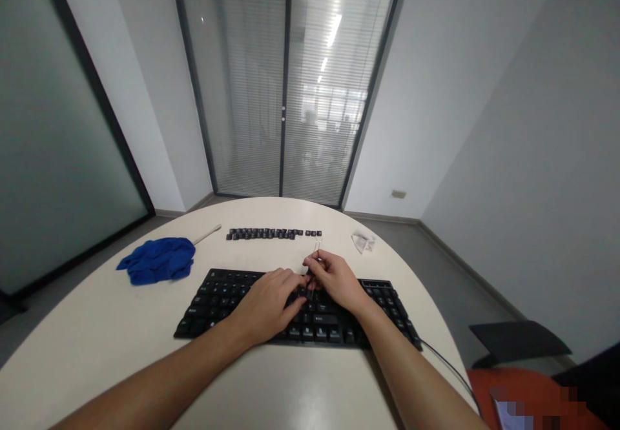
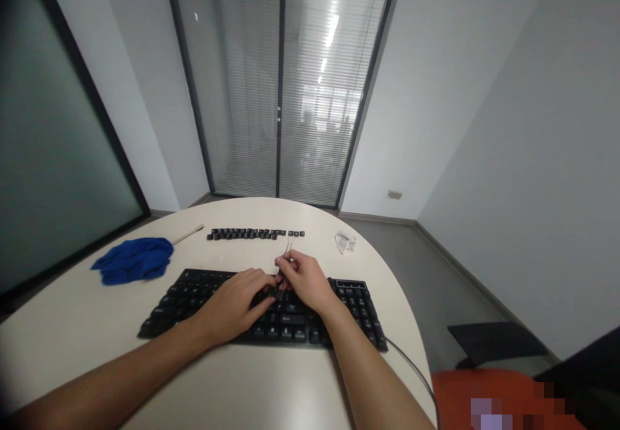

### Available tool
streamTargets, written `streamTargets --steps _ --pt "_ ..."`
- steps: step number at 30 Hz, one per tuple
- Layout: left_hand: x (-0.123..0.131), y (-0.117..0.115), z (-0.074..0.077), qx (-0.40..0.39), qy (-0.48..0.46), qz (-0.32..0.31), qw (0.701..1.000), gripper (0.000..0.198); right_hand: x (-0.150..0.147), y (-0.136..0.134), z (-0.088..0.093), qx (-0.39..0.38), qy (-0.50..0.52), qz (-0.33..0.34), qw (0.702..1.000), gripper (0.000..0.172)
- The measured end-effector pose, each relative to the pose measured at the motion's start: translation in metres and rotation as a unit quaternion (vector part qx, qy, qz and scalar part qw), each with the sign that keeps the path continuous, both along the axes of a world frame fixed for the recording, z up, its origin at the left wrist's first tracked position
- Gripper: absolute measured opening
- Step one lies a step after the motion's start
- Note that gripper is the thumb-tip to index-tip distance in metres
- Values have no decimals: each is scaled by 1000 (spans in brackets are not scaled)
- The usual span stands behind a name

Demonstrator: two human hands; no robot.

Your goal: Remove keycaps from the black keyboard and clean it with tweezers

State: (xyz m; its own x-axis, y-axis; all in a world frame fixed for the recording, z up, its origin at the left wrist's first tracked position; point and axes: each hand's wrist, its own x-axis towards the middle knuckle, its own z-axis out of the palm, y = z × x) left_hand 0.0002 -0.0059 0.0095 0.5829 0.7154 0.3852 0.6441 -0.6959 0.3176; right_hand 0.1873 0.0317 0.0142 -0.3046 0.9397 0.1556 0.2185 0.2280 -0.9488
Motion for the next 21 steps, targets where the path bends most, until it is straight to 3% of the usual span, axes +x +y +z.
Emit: streamTargets --steps 13,21 --pt "-1 2 -1 20 24 -39 999 21 1 2 -6 3 4 8 1000 33" --pt "-2 3 -3 38 22 -50 998 23 3 1 -5 51 -44 -1 998 33"
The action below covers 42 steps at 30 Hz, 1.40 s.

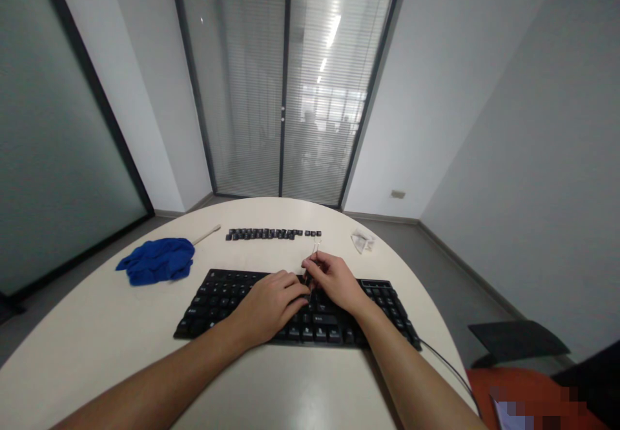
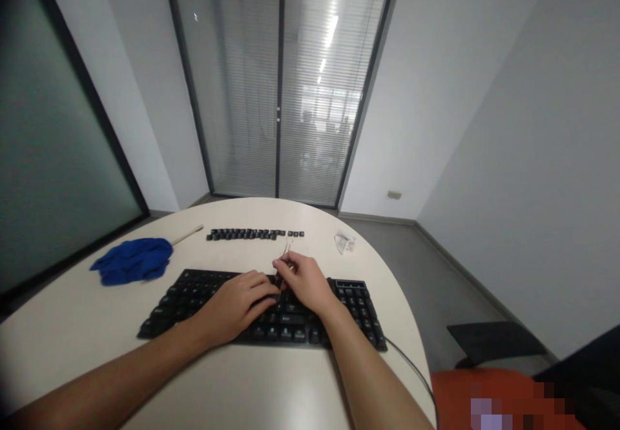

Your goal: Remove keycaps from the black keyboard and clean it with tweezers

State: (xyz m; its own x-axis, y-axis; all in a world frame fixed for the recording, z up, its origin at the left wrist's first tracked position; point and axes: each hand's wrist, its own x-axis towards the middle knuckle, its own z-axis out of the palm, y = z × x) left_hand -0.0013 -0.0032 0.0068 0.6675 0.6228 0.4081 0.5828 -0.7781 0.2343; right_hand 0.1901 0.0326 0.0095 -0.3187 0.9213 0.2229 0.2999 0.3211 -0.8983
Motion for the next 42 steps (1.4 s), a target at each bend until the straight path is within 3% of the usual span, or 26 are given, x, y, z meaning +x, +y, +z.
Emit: streamTargets --steps 5,13,26,32,37,42 --pt "0 -1 1 6 6 -7 1000 23 -1 0 1 7 -28 -7 1000 34" --pt "-1 -2 2 -35 -7 12 999 18 -4 -3 4 -58 23 18 998 35" --pt "-1 -1 2 -53 -36 25 998 20 -1 3 0 -90 68 38 993 38" --pt "0 -1 0 -84 -78 49 992 12 0 3 2 -91 67 22 993 41" --pt "-1 2 -1 -114 -102 37 988 20 0 1 4 -84 56 21 995 42" --pt "-2 6 -4 -137 -115 51 983 14 1 1 4 -71 73 31 994 38"
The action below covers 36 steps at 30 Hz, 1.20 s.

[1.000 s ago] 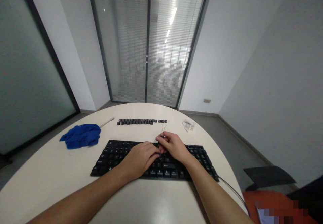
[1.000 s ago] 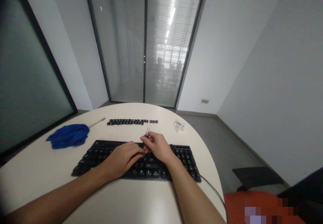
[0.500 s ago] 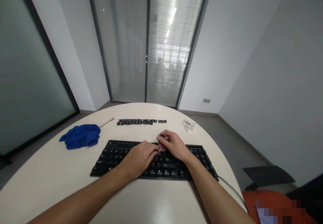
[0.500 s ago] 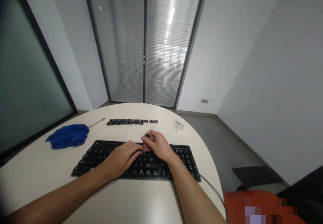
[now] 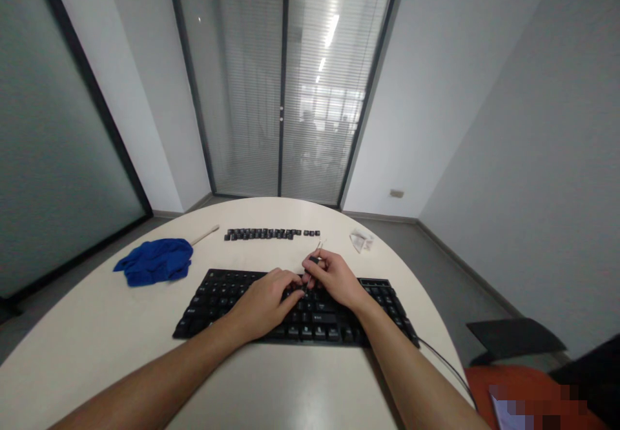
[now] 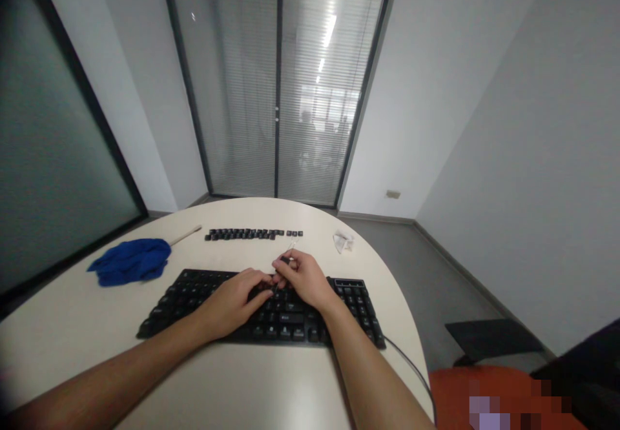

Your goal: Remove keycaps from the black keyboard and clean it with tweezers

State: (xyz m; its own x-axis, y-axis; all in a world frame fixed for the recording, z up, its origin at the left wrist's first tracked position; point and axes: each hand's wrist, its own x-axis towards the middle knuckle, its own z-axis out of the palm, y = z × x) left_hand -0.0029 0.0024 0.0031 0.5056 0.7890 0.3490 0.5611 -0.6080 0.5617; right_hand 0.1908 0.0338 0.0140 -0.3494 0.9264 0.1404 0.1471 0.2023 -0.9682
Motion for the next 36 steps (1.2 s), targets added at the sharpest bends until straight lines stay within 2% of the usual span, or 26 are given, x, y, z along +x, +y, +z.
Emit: streamTargets --steps 5,13,19,29,36 --pt "0 4 -2 -14 -6 26 1000 22 1 0 1 -8 9 9 1000 37" --pt "-2 4 1 -28 -29 4 999 24 -1 0 0 5 10 11 1000 36" --pt "-2 5 -2 -18 -21 29 999 22 0 1 0 3 7 1 1000 36" --pt "-1 7 -4 -24 -40 18 999 21 1 0 1 2 14 29 999 34" --pt "-1 6 -3 -22 -45 7 999 20 1 0 3 13 -18 47 999 37"
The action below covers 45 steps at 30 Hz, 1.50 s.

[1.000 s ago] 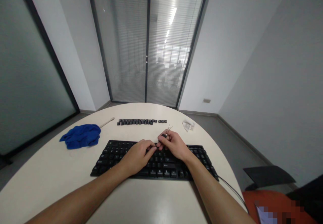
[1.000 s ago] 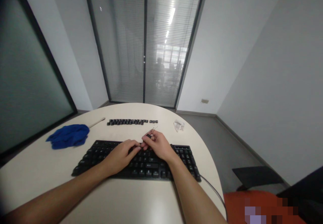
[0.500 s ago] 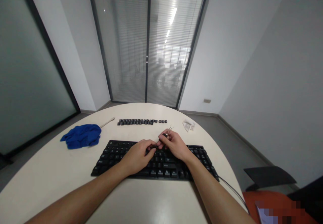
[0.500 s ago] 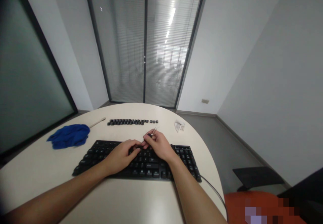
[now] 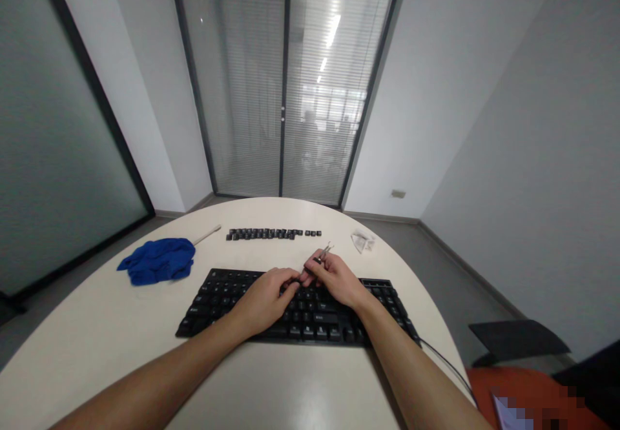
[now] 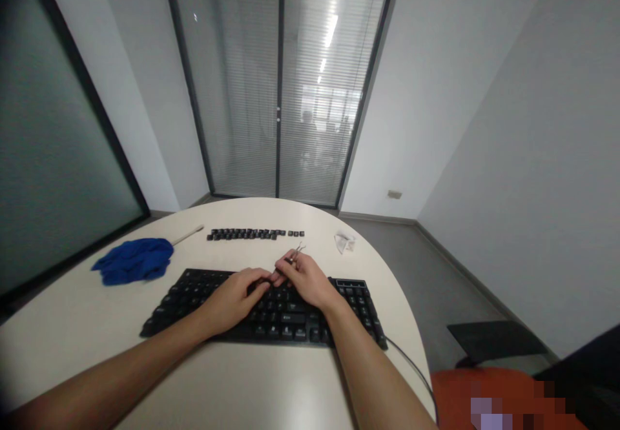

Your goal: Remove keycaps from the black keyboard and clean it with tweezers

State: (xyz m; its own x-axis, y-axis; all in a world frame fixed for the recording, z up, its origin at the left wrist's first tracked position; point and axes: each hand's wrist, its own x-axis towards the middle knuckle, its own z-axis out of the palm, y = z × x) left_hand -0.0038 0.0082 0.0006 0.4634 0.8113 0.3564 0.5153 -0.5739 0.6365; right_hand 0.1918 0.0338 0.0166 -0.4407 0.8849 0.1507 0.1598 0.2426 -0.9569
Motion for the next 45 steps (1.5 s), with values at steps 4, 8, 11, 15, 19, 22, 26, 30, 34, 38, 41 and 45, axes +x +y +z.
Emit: streamTargets --steps 4,8,11,15,19,22,26,30,34,38,41,45 --pt "-1 1 -1 10 -8 -8 1000 19 0 0 -1 1 -8 13 1000 38" --pt "0 1 0 0 -11 -6 1000 19 0 0 -3 8 5 2 1000 35" --pt "0 2 1 -7 -22 -11 1000 20 0 0 -4 5 10 1 1000 35" --pt "-2 5 -1 -14 -48 7 999 19 1 1 -6 0 14 -15 1000 37" --pt "-3 10 -6 -27 -55 48 997 21 2 5 -9 11 12 -61 998 37" --pt "-2 9 -7 -54 -49 44 996 25 3 7 -10 24 18 -96 995 38" --pt "-3 7 -4 -43 -32 -6 999 17 3 8 -10 31 18 -114 993 37" --pt "-3 5 -1 -32 -27 -27 999 18 3 8 -11 30 14 -108 994 37" --pt "-2 4 0 -40 -26 -23 999 15 3 6 -11 33 14 -108 994 37" --pt "-2 5 -1 -54 -32 -3 998 19 2 5 -9 35 10 -115 993 37" --pt "-2 5 -1 -44 -28 -6 999 20 2 5 -8 37 3 -124 992 37" --pt "-3 4 -3 -14 -2 -20 1000 20 4 6 -5 58 -37 -159 985 34"
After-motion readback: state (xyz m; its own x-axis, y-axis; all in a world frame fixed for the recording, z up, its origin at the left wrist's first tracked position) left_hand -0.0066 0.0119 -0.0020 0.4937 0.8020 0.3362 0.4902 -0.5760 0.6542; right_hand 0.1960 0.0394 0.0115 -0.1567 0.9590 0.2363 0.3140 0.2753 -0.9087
